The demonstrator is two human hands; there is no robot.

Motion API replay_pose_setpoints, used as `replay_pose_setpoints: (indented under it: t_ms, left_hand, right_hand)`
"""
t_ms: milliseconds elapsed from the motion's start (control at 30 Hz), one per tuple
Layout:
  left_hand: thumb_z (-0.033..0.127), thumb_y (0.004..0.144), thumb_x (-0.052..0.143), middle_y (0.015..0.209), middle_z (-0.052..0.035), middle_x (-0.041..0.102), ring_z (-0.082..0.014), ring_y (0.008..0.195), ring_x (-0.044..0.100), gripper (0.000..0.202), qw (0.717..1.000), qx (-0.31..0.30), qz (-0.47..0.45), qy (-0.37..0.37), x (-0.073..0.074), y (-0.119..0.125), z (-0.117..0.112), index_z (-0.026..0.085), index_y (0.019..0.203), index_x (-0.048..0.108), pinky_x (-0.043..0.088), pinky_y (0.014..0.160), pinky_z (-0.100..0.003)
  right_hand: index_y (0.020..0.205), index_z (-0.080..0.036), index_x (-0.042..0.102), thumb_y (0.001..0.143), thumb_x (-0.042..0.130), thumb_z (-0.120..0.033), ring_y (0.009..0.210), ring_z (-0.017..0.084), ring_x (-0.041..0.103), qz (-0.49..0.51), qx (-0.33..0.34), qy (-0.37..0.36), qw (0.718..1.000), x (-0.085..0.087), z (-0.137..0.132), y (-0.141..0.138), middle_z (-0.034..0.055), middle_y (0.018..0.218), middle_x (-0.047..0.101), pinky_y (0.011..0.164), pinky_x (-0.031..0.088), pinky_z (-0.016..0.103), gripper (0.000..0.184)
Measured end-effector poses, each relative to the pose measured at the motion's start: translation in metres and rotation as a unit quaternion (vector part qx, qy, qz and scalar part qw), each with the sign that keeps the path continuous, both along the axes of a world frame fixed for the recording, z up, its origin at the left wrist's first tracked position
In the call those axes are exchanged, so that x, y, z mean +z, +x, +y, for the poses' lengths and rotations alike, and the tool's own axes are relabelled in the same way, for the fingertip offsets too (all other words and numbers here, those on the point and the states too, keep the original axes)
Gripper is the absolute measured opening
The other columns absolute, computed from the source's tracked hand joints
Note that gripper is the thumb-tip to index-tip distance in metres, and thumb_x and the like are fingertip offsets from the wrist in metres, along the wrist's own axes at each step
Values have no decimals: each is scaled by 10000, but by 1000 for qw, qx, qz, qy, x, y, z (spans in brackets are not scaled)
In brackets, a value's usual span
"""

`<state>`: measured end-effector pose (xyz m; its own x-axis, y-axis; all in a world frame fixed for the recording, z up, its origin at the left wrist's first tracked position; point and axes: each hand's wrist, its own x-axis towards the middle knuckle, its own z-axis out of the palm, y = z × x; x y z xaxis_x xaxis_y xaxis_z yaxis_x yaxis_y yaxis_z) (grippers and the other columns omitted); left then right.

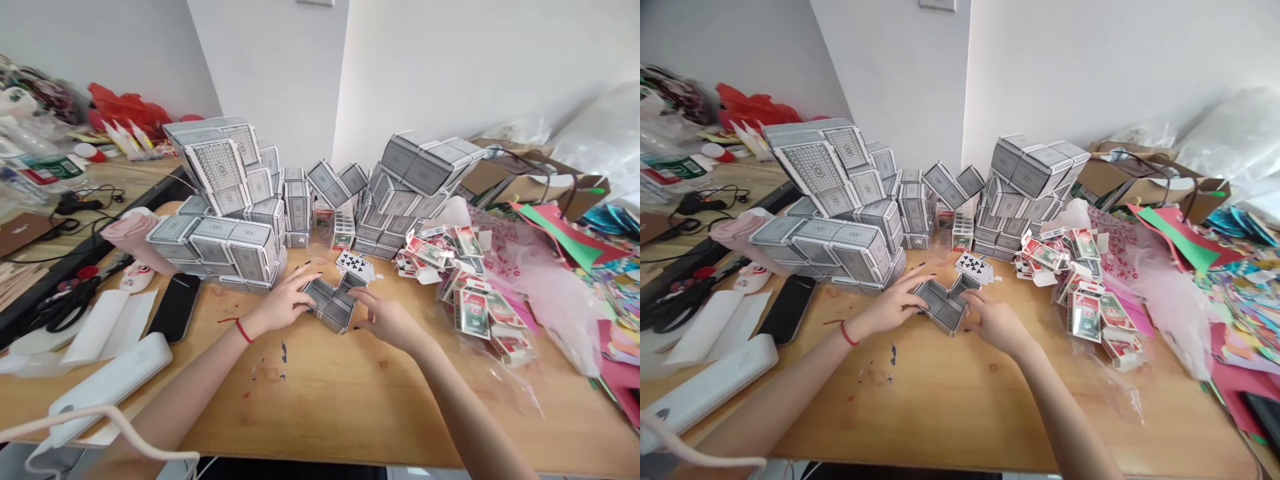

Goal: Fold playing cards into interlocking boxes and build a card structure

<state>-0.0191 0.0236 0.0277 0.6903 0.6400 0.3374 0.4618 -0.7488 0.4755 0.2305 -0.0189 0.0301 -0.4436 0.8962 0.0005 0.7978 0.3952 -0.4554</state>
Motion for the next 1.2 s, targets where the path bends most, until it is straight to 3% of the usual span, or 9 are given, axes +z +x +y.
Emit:
replay_pose_setpoints:
  t_ms: [133,267,367,533,700,867,1200]
  left_hand:
    - [199,728,506,1162,-75,490,-259,1186,332,271,999,27,-1,40,15,17,-21,207,989,578,306,975,-457]
    - [429,658,597,899,-99,586,-259,910,506,396,996,50,66,32,7,47,-37,148,935,564,395,805,-422]
    - [350,694,588,742,-78,600,-238,783,538,214,988,42,137,56,-5,62,-35,149,766,571,375,724,-395]
    - [342,700,592,722,-67,609,-218,751,548,197,981,4,179,76,-12,66,-25,150,669,562,330,673,-348]
    - [327,744,541,721,-37,614,-189,745,546,183,977,-4,204,62,-8,63,-24,164,662,561,305,654,-322]
    - [295,760,496,700,-31,627,-184,734,558,182,974,13,220,53,-5,67,-25,165,658,573,307,654,-324]
    - [233,835,335,662,-81,644,-196,623,595,290,971,24,225,75,-7,88,-26,137,723,585,348,600,-325]
  right_hand:
    - [968,-238,540,743,509,-192,645,129,577,-77,-2,22,997,-2,16,2,23,1010,575,588,396,238,231]
    - [860,-221,548,758,479,-175,681,152,572,-134,26,28,990,-5,21,-6,19,834,583,541,350,223,131]
    - [816,-204,537,743,455,-122,643,155,559,-179,53,38,982,-7,22,-8,30,793,568,499,318,225,137]
    - [807,-162,534,769,389,-96,544,137,521,-242,63,77,965,-17,24,-7,72,818,562,455,280,240,163]
    - [745,-155,535,772,390,-92,525,111,486,-232,94,102,963,-34,22,4,48,748,569,447,227,233,161]
    - [776,-157,557,754,396,-74,553,97,472,-170,78,145,972,-50,15,14,27,718,574,467,208,224,182]
    - [702,-156,556,730,396,-60,549,92,462,-144,64,150,976,-52,17,14,15,671,562,473,199,222,188]
